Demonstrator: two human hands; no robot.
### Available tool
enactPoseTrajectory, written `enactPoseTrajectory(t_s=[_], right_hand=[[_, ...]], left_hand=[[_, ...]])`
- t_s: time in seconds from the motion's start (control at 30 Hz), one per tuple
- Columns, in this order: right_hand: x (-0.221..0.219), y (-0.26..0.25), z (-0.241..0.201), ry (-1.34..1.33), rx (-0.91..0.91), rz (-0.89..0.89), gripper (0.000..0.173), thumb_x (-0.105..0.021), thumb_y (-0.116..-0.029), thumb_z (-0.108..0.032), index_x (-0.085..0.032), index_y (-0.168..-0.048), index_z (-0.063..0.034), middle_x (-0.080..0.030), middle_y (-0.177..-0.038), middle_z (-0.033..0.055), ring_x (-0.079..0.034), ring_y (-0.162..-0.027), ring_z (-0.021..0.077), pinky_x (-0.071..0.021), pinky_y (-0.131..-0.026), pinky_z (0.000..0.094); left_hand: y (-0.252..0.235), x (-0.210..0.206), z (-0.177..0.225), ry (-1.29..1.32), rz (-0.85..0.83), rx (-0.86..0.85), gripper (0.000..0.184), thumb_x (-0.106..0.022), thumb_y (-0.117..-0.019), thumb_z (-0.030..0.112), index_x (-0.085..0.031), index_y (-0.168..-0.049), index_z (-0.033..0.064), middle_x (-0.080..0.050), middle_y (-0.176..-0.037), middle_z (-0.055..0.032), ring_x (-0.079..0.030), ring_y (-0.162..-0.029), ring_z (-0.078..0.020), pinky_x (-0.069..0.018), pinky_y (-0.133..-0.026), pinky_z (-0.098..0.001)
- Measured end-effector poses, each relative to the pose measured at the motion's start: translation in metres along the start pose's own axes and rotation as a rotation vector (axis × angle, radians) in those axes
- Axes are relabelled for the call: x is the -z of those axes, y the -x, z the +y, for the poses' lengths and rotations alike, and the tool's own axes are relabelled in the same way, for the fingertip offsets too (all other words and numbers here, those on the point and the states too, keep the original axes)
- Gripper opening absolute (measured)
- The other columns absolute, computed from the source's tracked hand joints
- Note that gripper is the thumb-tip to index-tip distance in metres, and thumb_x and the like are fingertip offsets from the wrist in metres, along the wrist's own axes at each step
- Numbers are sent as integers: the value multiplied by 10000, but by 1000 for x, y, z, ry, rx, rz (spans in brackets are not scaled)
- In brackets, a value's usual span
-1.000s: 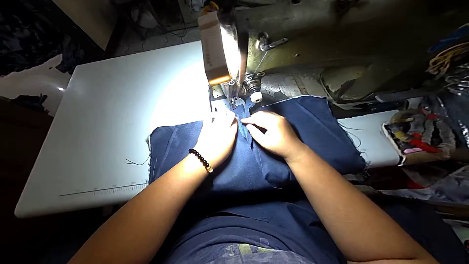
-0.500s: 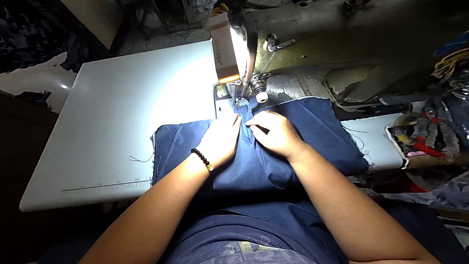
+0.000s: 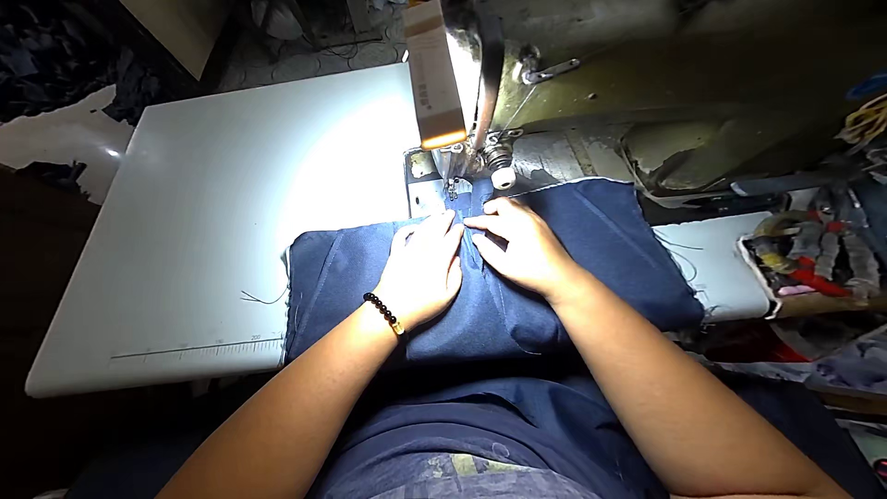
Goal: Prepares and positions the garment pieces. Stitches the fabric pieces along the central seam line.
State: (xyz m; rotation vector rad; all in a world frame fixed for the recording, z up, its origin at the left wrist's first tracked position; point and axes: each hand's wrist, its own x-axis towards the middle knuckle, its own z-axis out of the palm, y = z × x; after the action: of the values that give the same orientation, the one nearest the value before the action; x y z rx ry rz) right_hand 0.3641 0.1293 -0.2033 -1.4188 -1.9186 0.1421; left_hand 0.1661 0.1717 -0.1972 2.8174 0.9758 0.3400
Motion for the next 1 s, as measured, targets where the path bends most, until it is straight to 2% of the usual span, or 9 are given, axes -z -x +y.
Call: enactPoseTrajectory(t_s=[0.2,0.5,0.63,0.77,0.83,0.9,1.0], right_hand=[[0,-16,7,9,-1,-39,314,-611,-900,-187,-785,-1115,-37,-693,-1118,219,-648,-1078,379,-516,-947,487],[0,-24,11,25,-37,-52,315,-604,-915,-190,-783,-1134,-51,-687,-1138,211,-640,-1081,352,-507,-943,462],[1,-26,11,43,-58,-88,337,-588,-921,-203,-777,-1157,-54,-683,-1145,206,-636,-1063,341,-503,-925,459],[1,-26,11,49,-71,-93,331,-591,-929,-191,-771,-1169,-50,-672,-1186,220,-622,-1126,366,-495,-972,477],[3,-26,9,54,-69,-125,337,-566,-961,-182,-753,-1206,-44,-666,-1223,231,-604,-1191,389,-463,-1039,499],[13,-24,4,78,-40,-194,360,-531,-1011,-188,-718,-1281,-42,-660,-1266,240,-605,-1225,400,-462,-1062,520],[44,-7,0,113,-21,-273,409,-473,-1038,-193,-649,-1388,-75,-660,-1349,180,-626,-1266,337,-472,-1087,506]], left_hand=[[-12,2,-13,-2,-1,-13,525,-385,-1001,264,-568,-1455,75,-477,-1573,-128,-433,-1466,-278,-317,-1147,-568],[-17,0,-19,7,20,-28,539,-368,-1024,261,-505,-1505,58,-427,-1609,-139,-355,-1514,-320,-234,-1205,-588],[-20,3,-21,29,-25,-31,529,-370,-1032,263,-512,-1498,56,-442,-1597,-152,-371,-1508,-323,-223,-1220,-572],[-24,8,-18,34,-76,-4,535,-372,-1024,252,-502,-1507,60,-417,-1613,-150,-352,-1518,-310,-228,-1216,-572],[-27,8,-20,32,-97,-3,552,-364,-1012,252,-494,-1512,56,-410,-1616,-157,-360,-1515,-301,-245,-1209,-571],[-29,9,-21,24,-92,-16,548,-358,-1016,252,-501,-1506,51,-416,-1610,-165,-373,-1507,-308,-258,-1202,-574],[-28,9,-21,13,-93,-28,540,-350,-1027,256,-508,-1500,49,-414,-1609,-172,-381,-1501,-317,-264,-1200,-577]])
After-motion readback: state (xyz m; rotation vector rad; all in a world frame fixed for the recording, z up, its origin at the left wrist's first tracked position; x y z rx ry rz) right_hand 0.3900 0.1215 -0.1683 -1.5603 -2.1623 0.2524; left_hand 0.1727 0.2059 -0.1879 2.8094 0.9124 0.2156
